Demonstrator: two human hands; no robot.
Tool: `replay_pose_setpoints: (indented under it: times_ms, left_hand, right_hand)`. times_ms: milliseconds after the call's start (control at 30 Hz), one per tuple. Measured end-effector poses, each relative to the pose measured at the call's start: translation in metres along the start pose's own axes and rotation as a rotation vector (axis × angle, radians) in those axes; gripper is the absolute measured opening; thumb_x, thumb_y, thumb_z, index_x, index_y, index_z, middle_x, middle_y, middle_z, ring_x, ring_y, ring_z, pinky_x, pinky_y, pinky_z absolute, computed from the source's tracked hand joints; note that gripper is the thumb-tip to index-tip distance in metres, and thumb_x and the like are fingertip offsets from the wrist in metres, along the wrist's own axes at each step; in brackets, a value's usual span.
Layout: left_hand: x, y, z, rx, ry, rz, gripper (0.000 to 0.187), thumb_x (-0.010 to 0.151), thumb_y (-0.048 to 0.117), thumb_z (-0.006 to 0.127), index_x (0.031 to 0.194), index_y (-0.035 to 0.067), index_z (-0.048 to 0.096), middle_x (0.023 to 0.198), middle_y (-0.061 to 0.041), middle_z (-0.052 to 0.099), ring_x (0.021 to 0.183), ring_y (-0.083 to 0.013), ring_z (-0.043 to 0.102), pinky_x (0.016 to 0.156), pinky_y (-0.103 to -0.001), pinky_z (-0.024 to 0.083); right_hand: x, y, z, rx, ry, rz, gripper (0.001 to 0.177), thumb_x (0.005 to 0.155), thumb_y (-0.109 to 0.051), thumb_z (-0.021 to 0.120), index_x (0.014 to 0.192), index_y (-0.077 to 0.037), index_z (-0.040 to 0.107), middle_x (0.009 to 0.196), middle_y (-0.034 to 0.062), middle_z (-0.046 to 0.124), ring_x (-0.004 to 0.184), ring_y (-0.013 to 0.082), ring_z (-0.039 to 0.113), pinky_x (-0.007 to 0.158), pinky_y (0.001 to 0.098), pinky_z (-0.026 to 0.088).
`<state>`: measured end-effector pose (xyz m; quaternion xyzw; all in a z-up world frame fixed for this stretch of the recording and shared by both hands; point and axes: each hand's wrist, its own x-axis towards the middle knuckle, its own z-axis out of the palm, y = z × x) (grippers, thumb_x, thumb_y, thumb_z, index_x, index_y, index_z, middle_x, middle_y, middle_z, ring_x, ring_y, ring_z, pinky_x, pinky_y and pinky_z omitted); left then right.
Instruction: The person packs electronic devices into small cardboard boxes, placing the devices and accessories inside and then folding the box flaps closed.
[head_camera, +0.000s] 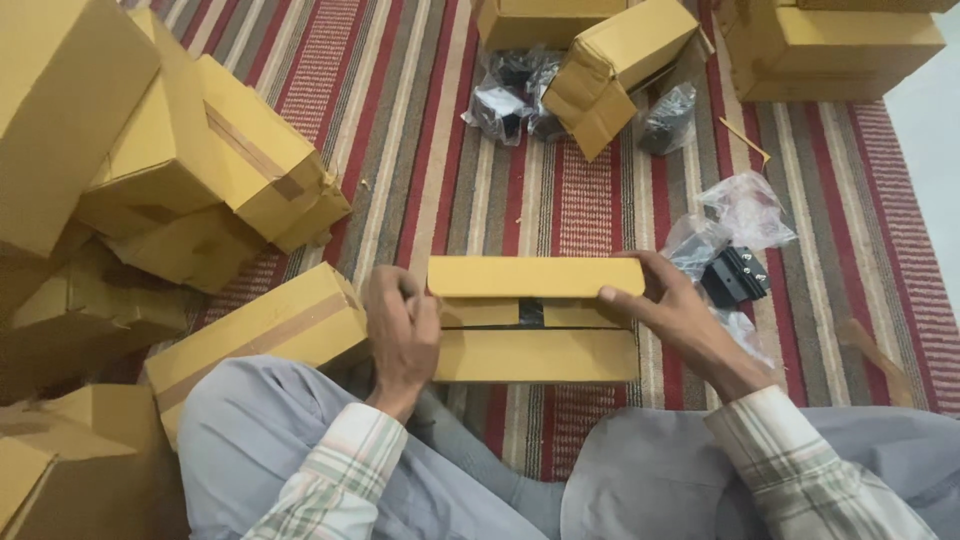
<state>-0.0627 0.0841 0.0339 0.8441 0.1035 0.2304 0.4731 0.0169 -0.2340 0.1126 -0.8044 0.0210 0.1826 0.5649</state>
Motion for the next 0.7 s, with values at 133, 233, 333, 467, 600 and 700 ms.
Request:
replay_pose_setpoints:
  times_ms: [133, 233, 333, 467, 600, 700]
  left_hand:
    - [0.011, 0.032, 0.009, 0.186, -0.025, 0.263, 0.038, 0.096, 0.027, 0.053, 0.127, 0.008, 0.064, 0.107, -0.014, 0.061, 0.118, -0.0328, 0.06, 0.114, -0.05, 0.041]
    - [0.01, 0.027, 0.019, 0.538, -0.482, 0.416, 0.073, 0.107, 0.066, 0.053, 0.153, 0.01, 0.059, 0.15, -0.023, 0.062, 0.153, -0.0433, 0.049, 0.128, -0.071, 0.032]
    - [0.005, 0.014, 0.029, 0.653, -0.472, 0.544, 0.07, 0.11, 0.068, 0.05, 0.143, 0.009, 0.066, 0.126, -0.017, 0.072, 0.131, -0.034, 0.068, 0.118, -0.059, 0.045]
    - [-0.006, 0.005, 0.035, 0.731, -0.347, 0.701, 0.07, 0.091, 0.057, 0.083, 0.139, 0.01, 0.066, 0.129, -0.015, 0.071, 0.127, -0.0331, 0.069, 0.11, -0.052, 0.05]
    - [-0.011, 0.015, 0.032, 0.755, -0.313, 0.705, 0.069, 0.093, 0.053, 0.081, 0.143, 0.009, 0.066, 0.138, -0.018, 0.071, 0.134, -0.0348, 0.067, 0.116, -0.054, 0.049]
    - [-0.003, 0.015, 0.031, 0.707, -0.405, 0.64, 0.059, 0.097, 0.048, 0.083, 0.139, 0.009, 0.068, 0.131, -0.016, 0.073, 0.129, -0.035, 0.071, 0.111, -0.054, 0.052]
  right_hand:
    - [-0.009, 0.009, 0.003, -0.081, 0.015, -0.023, 0.089, 0.075, -0.019, 0.099, 0.151, 0.005, 0.06, 0.135, 0.031, 0.072, 0.136, 0.0452, 0.068, 0.111, 0.0591, 0.058]
    - [-0.009, 0.009, 0.0, -0.201, -0.029, -0.047, 0.08, 0.08, -0.023, 0.098, 0.151, -0.006, 0.064, 0.144, 0.0295, 0.07, 0.144, 0.0489, 0.063, 0.117, 0.0617, 0.056]
    - [-0.008, 0.006, -0.001, -0.392, -0.131, -0.122, 0.066, 0.092, -0.018, 0.086, 0.154, -0.011, 0.064, 0.153, 0.0293, 0.065, 0.149, 0.0495, 0.058, 0.124, 0.0662, 0.05]
    - [-0.003, 0.021, -0.004, -0.666, -0.164, -0.222, 0.059, 0.099, -0.028, 0.078, 0.156, -0.02, 0.066, 0.16, 0.0179, 0.063, 0.154, 0.041, 0.054, 0.127, 0.0625, 0.048]
    - [-0.003, 0.029, -0.003, -0.843, -0.167, -0.325, 0.059, 0.106, -0.039, 0.067, 0.161, -0.021, 0.058, 0.162, 0.0172, 0.06, 0.154, 0.0398, 0.053, 0.124, 0.0623, 0.05]
    - [0.004, 0.047, -0.005, -0.939, -0.105, -0.497, 0.061, 0.102, -0.04, 0.074, 0.159, -0.019, 0.062, 0.15, 0.0173, 0.069, 0.145, 0.0389, 0.063, 0.115, 0.0556, 0.056]
